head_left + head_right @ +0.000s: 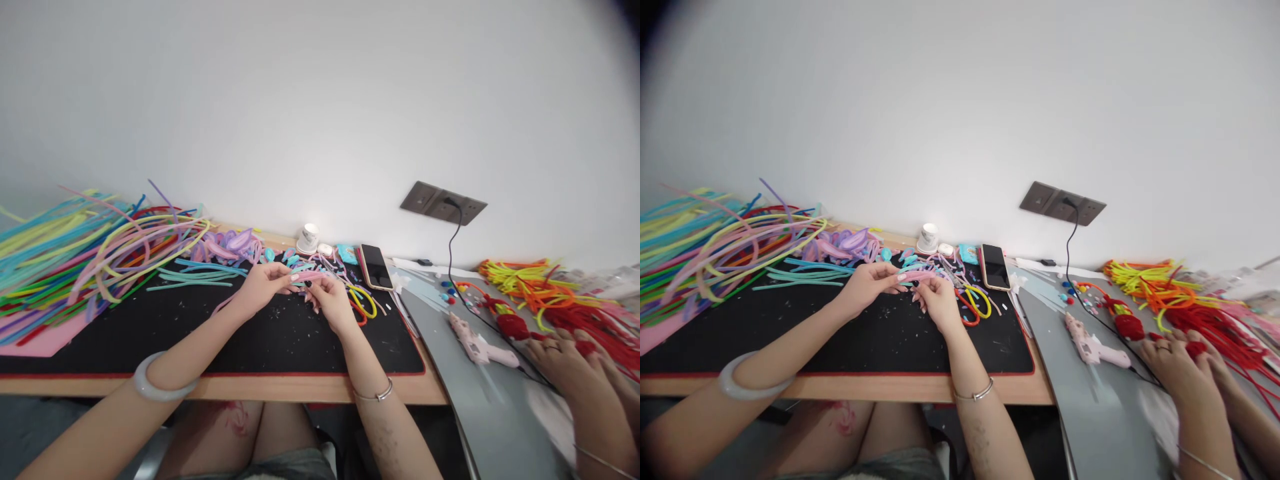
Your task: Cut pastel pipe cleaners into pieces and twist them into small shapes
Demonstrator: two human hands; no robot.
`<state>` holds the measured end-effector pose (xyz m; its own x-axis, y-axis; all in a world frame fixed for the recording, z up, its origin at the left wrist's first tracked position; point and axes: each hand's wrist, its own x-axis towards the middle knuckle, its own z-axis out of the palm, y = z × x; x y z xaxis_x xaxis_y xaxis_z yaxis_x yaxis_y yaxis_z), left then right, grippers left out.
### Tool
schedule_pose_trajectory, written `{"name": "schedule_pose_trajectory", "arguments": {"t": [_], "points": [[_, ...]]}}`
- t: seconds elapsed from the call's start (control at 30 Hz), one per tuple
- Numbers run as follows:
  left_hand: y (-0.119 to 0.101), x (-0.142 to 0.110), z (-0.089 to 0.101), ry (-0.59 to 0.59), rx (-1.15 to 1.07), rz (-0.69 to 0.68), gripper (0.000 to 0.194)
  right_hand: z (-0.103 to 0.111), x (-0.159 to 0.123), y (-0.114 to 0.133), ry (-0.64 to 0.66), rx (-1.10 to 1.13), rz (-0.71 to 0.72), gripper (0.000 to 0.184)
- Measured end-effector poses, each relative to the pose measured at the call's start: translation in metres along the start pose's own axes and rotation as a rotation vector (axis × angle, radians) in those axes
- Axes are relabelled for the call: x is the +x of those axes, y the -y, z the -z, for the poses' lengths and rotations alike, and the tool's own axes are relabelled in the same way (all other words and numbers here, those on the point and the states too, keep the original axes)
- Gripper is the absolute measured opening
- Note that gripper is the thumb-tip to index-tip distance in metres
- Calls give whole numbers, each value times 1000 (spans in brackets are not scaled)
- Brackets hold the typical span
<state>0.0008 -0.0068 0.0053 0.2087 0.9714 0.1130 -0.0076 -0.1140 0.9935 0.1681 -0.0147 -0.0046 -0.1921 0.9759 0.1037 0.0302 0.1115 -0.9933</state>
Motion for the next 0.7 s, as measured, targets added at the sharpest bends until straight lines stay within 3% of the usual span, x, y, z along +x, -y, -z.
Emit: {"name": "schedule_pose_trajectory", "arguments": {"t": [0.27, 0.5, 0.7], "points": [[-3, 0, -2, 16, 75, -13, 30, 2, 0, 6, -72, -56, 23, 18], [-3, 0, 0, -56, 44, -41, 28, -1, -1, 8, 31, 152, -3, 15], [-4, -2, -3, 9, 51, -55, 29, -5, -1, 5, 23, 231, 1, 19]]}}
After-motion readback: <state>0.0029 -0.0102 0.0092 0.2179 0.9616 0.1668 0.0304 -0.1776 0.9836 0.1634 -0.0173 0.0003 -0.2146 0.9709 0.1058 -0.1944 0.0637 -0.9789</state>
